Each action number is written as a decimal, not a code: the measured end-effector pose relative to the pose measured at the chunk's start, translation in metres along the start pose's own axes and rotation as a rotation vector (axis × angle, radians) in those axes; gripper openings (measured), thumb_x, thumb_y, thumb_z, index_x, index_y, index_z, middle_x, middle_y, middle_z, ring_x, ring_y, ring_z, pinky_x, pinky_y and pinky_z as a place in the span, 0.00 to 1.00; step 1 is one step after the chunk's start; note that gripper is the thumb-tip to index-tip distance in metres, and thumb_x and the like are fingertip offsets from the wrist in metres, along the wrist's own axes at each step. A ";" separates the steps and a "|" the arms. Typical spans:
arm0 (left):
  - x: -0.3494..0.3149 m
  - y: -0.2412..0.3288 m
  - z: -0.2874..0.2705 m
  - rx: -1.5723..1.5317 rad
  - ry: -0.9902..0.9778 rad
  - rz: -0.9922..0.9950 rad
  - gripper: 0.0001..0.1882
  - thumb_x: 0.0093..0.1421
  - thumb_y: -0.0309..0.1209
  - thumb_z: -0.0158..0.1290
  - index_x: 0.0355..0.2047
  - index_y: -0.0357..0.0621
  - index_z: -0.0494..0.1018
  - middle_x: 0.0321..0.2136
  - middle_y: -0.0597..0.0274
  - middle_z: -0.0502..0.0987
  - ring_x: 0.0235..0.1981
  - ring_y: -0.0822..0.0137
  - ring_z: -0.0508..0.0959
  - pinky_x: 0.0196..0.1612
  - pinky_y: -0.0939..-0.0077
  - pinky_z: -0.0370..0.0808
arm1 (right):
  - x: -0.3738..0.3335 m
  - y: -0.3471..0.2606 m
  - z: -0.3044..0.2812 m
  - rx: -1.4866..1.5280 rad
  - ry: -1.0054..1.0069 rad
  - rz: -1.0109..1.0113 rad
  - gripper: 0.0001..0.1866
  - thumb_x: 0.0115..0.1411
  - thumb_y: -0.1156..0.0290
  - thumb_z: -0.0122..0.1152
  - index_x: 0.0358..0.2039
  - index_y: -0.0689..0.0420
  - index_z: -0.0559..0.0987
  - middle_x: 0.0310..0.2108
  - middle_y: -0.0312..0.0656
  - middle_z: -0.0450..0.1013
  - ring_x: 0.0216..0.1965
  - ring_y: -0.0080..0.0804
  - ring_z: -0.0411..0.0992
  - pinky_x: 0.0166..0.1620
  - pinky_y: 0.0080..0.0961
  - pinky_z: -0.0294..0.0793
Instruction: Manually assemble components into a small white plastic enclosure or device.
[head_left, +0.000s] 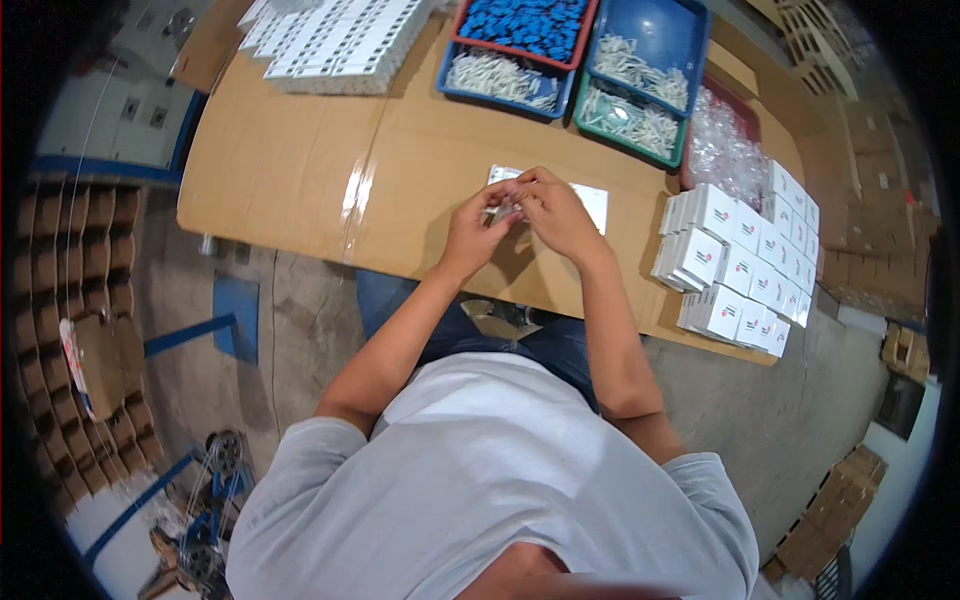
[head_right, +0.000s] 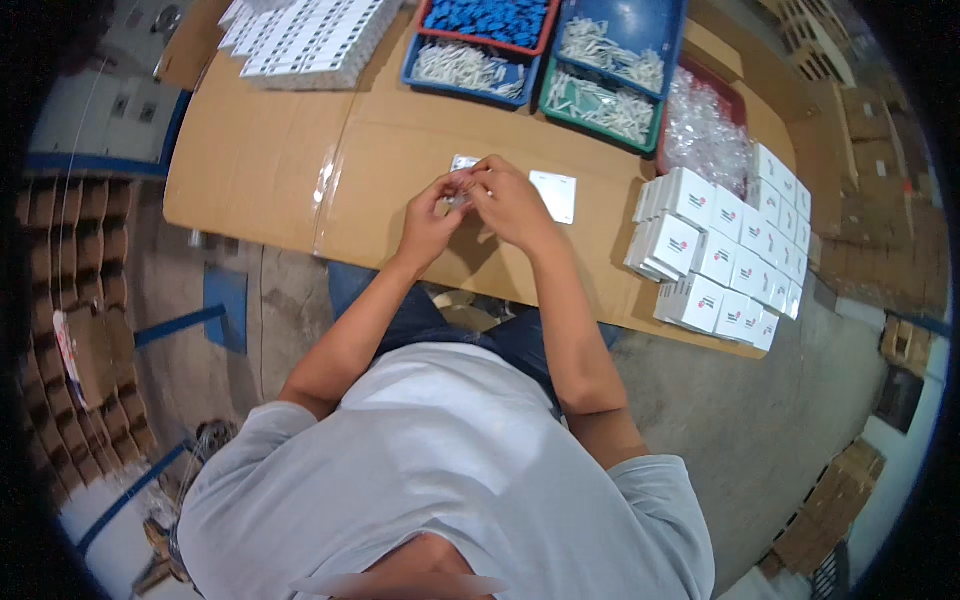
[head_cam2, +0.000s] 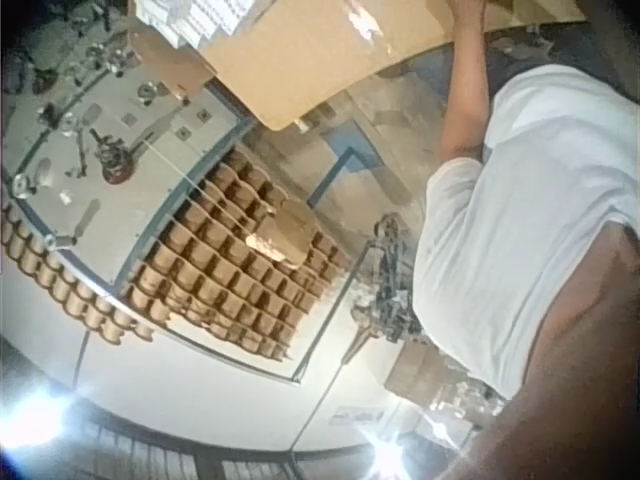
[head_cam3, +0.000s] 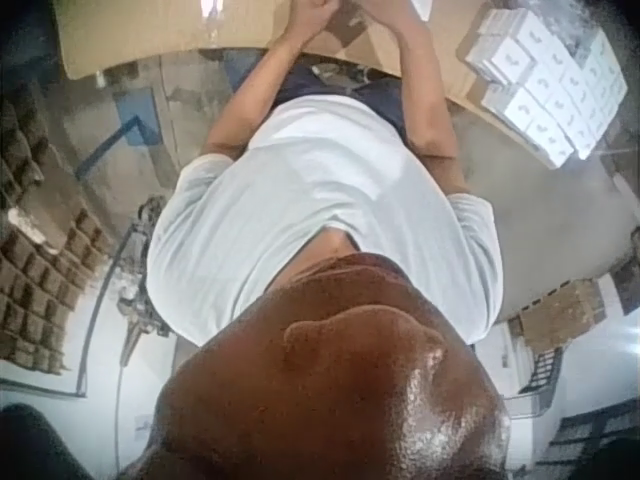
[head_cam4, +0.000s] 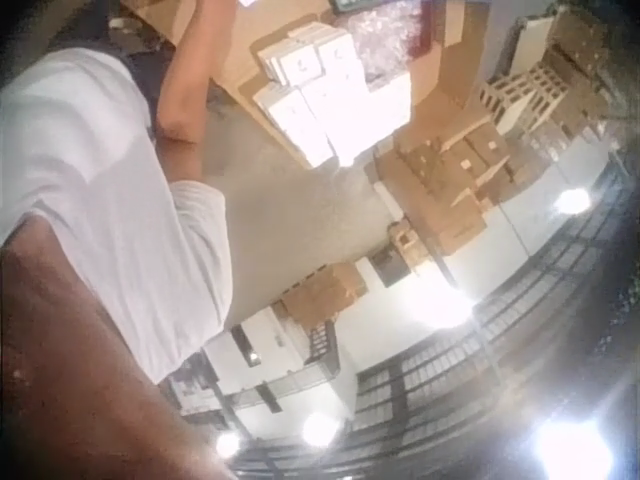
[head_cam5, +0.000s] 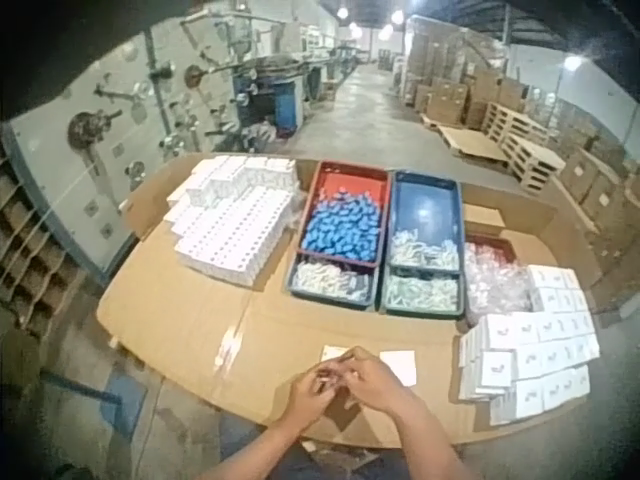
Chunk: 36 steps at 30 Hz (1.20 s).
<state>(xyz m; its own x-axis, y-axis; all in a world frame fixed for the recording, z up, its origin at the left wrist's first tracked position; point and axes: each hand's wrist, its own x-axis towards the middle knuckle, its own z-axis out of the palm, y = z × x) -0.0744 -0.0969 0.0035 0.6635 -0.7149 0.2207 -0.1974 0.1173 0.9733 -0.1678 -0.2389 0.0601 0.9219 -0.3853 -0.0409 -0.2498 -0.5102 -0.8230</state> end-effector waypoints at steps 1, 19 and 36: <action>-0.002 -0.005 0.000 -0.080 -0.019 -0.086 0.18 0.61 0.24 0.62 0.52 0.38 0.76 0.40 0.60 0.82 0.41 0.70 0.81 0.46 0.72 0.77 | -0.001 0.001 0.000 0.008 0.010 -0.037 0.15 0.71 0.66 0.53 0.43 0.64 0.83 0.42 0.45 0.76 0.41 0.38 0.76 0.44 0.29 0.75; -0.023 -0.051 -0.052 -1.270 -0.527 -1.011 0.29 0.72 0.46 0.47 0.65 0.37 0.64 0.46 0.61 0.75 0.37 0.69 0.74 0.46 0.66 0.72 | 0.049 0.153 -0.130 -0.501 0.635 0.525 0.18 0.58 0.66 0.61 0.43 0.69 0.78 0.43 0.67 0.73 0.47 0.62 0.74 0.55 0.51 0.72; -0.016 -0.060 -0.054 -1.280 -0.662 -1.026 0.33 0.64 0.44 0.60 0.64 0.39 0.66 0.51 0.60 0.76 0.48 0.62 0.75 0.61 0.54 0.69 | 0.057 0.153 -0.136 -0.331 0.885 0.339 0.14 0.55 0.83 0.53 0.40 0.66 0.82 0.42 0.62 0.78 0.45 0.59 0.77 0.49 0.48 0.76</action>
<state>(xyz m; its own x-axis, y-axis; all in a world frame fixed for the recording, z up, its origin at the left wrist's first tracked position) -0.0346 -0.0553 -0.0553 -0.2942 -0.9349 -0.1984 0.9224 -0.3321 0.1972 -0.1936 -0.4438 0.0091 0.2683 -0.9143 0.3033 -0.6520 -0.4041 -0.6415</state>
